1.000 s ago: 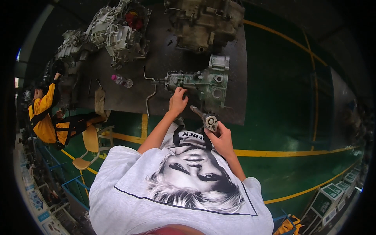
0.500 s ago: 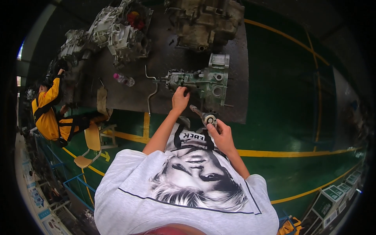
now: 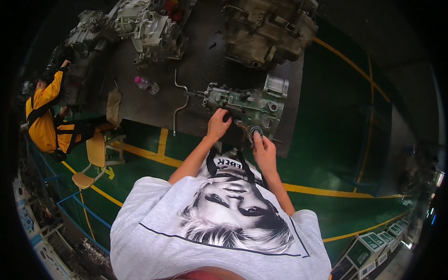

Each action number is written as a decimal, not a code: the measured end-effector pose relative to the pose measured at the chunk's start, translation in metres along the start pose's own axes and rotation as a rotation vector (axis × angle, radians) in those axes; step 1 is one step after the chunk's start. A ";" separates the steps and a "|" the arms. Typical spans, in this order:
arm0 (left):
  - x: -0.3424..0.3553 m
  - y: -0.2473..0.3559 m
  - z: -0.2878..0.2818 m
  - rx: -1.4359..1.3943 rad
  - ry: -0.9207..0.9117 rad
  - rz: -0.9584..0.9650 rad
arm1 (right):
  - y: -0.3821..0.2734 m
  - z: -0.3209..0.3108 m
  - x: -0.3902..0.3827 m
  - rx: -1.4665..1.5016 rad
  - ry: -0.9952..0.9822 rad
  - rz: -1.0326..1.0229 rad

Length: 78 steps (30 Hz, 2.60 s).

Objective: The person works on a mechanical engine component on a workbench. They use a socket wrench to loosen and remove bolts from the metal housing, handling the tool and the housing with both hands.

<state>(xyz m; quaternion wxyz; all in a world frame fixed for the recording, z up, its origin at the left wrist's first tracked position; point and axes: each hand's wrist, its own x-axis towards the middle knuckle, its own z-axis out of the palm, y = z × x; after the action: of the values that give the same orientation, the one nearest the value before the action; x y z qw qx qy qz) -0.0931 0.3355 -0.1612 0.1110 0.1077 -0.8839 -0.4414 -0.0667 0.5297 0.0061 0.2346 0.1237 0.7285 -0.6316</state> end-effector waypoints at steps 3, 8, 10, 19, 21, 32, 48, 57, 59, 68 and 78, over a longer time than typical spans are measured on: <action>-0.001 0.002 -0.015 -0.047 -0.008 0.055 | -0.006 0.007 0.008 0.036 0.012 0.034; -0.003 0.006 -0.021 -0.050 -0.022 -0.034 | -0.003 0.018 0.021 -0.004 0.003 0.032; -0.002 0.002 -0.015 -0.052 -0.064 0.001 | -0.004 0.024 0.023 -0.036 0.054 0.045; 0.003 -0.005 -0.015 -0.214 -0.079 0.032 | -0.008 0.052 0.041 -0.111 0.079 0.099; 0.004 -0.010 -0.016 -0.214 -0.074 0.046 | -0.006 0.055 0.045 -0.150 0.085 0.080; 0.036 0.024 -0.010 -0.443 -0.126 0.320 | -0.036 0.047 0.062 -0.383 -0.056 0.174; 0.042 0.055 0.012 -0.627 0.169 0.308 | -0.063 0.024 0.076 -0.883 -0.358 0.056; 0.046 0.047 0.020 -0.678 0.122 0.282 | -0.042 0.020 0.070 -0.289 -0.288 0.520; 0.047 0.044 0.018 -0.684 0.105 0.323 | -0.039 0.028 0.065 -0.228 -0.299 0.509; 0.046 0.036 0.019 -0.857 0.049 0.323 | -0.029 0.031 0.060 -0.091 -0.264 0.599; 0.040 0.032 0.020 -0.799 0.050 0.376 | -0.031 0.023 0.055 -0.363 -0.179 0.454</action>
<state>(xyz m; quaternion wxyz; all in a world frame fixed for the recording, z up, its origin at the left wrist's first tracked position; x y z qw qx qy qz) -0.1398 0.3587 -0.1431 0.2436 -0.0955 -0.6451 -0.7179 -0.1249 0.4955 0.0033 0.4511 0.1833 0.7598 -0.4308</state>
